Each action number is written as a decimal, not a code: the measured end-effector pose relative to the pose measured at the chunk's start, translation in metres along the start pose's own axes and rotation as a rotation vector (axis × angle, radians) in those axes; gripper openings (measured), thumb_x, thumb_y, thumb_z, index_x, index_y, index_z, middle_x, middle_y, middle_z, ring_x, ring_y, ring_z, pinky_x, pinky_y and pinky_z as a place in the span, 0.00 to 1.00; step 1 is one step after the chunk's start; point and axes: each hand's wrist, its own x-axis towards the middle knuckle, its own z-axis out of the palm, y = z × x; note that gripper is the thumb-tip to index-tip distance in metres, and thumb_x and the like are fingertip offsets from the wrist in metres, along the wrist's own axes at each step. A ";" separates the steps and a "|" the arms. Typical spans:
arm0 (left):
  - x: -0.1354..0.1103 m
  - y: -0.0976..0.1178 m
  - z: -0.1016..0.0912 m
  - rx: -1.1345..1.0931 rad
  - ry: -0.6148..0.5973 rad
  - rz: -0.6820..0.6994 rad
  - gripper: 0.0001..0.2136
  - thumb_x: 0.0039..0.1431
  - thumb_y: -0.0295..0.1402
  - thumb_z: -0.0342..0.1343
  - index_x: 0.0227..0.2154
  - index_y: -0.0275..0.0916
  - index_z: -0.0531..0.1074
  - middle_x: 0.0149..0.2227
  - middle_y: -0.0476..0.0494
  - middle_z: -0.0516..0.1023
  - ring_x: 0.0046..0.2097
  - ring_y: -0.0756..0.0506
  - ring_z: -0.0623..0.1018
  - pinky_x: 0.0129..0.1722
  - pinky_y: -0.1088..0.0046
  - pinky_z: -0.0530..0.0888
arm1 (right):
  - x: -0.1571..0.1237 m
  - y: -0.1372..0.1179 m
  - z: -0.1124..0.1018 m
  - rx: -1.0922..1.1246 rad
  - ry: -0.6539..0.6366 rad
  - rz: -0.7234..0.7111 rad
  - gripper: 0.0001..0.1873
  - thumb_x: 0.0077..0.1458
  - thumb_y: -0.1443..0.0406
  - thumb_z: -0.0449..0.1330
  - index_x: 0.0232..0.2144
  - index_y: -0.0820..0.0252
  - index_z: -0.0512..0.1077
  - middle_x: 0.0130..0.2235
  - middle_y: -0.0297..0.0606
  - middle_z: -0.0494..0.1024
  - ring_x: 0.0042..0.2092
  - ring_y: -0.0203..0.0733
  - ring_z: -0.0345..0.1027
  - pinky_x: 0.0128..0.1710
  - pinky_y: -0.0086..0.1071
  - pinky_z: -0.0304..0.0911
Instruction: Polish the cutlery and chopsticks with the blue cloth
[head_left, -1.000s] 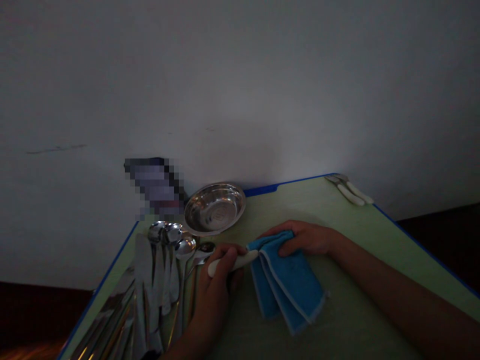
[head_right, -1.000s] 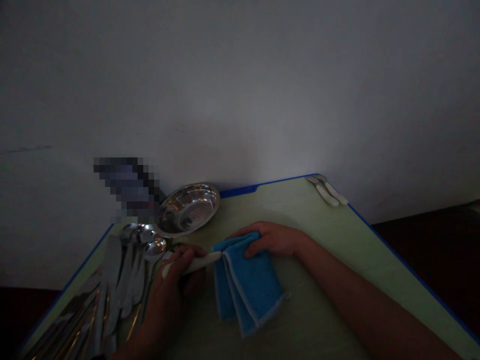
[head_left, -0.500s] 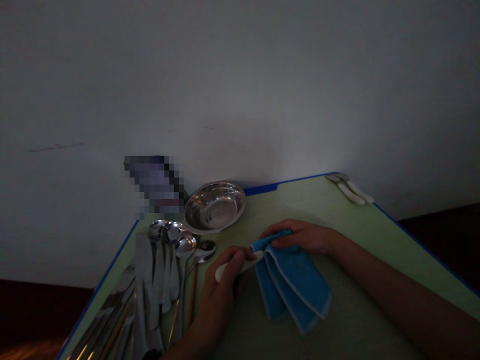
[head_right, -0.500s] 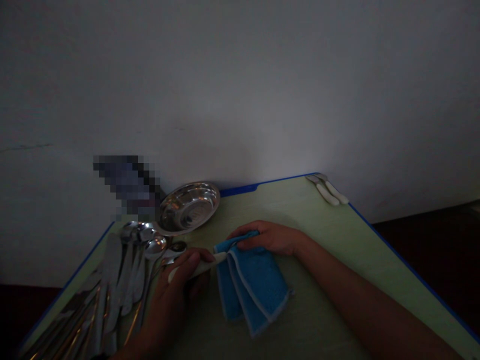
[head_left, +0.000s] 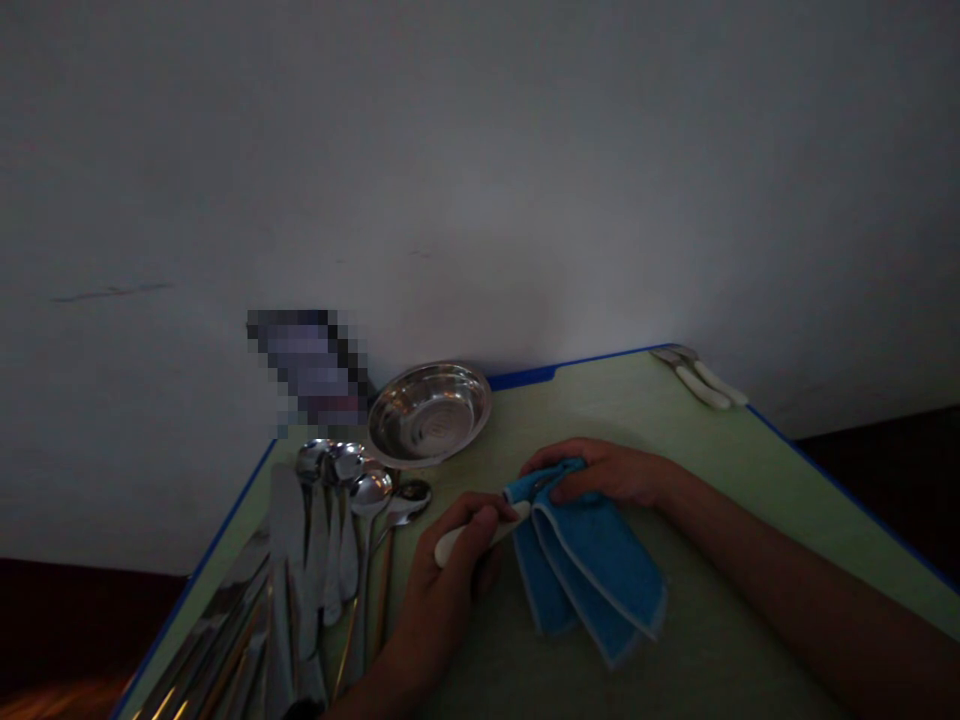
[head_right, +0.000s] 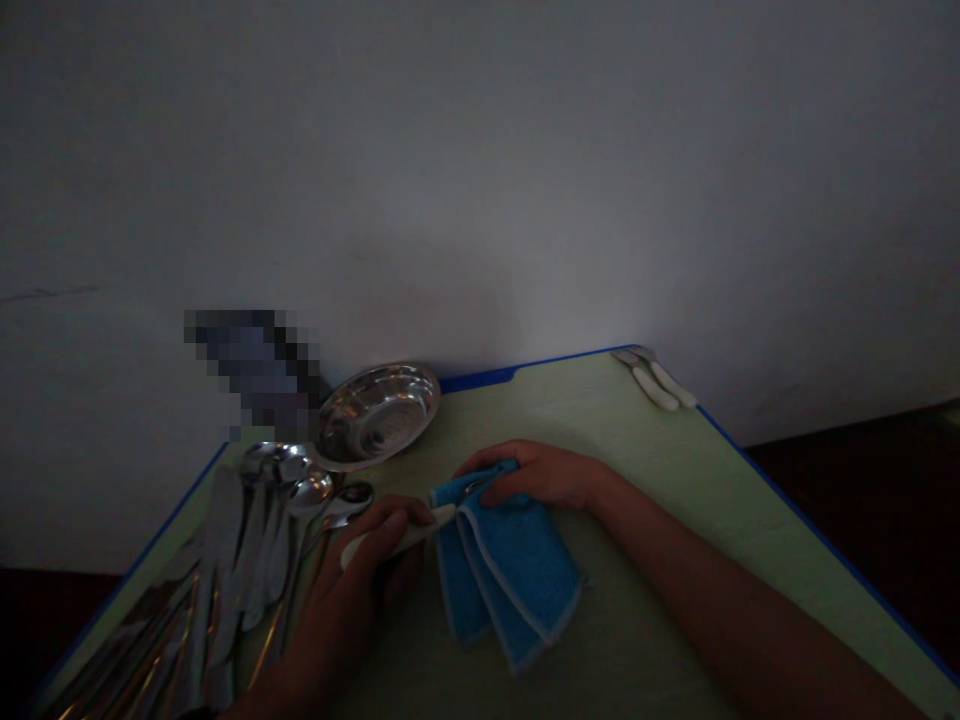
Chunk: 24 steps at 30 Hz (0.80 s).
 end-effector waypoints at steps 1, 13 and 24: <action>0.000 0.000 0.000 -0.006 -0.004 -0.003 0.12 0.52 0.41 0.51 0.26 0.36 0.69 0.16 0.55 0.59 0.18 0.55 0.57 0.16 0.81 0.52 | 0.000 0.000 0.000 0.003 0.000 -0.001 0.19 0.43 0.67 0.62 0.41 0.58 0.71 0.39 0.33 0.74 0.37 0.34 0.67 0.40 0.30 0.61; -0.001 -0.008 -0.003 -0.008 -0.049 -0.038 0.12 0.54 0.43 0.50 0.29 0.38 0.68 0.15 0.56 0.57 0.18 0.54 0.57 0.17 0.80 0.52 | 0.001 0.002 0.000 0.039 -0.006 -0.013 0.16 0.44 0.67 0.62 0.40 0.59 0.71 0.38 0.34 0.74 0.36 0.33 0.66 0.38 0.30 0.61; -0.002 0.001 0.003 -0.050 -0.005 -0.045 0.15 0.53 0.46 0.50 0.26 0.38 0.68 0.19 0.55 0.61 0.18 0.55 0.57 0.17 0.79 0.52 | 0.000 0.001 -0.001 0.031 -0.035 -0.013 0.19 0.43 0.71 0.61 0.41 0.58 0.70 0.38 0.32 0.73 0.37 0.33 0.66 0.40 0.30 0.60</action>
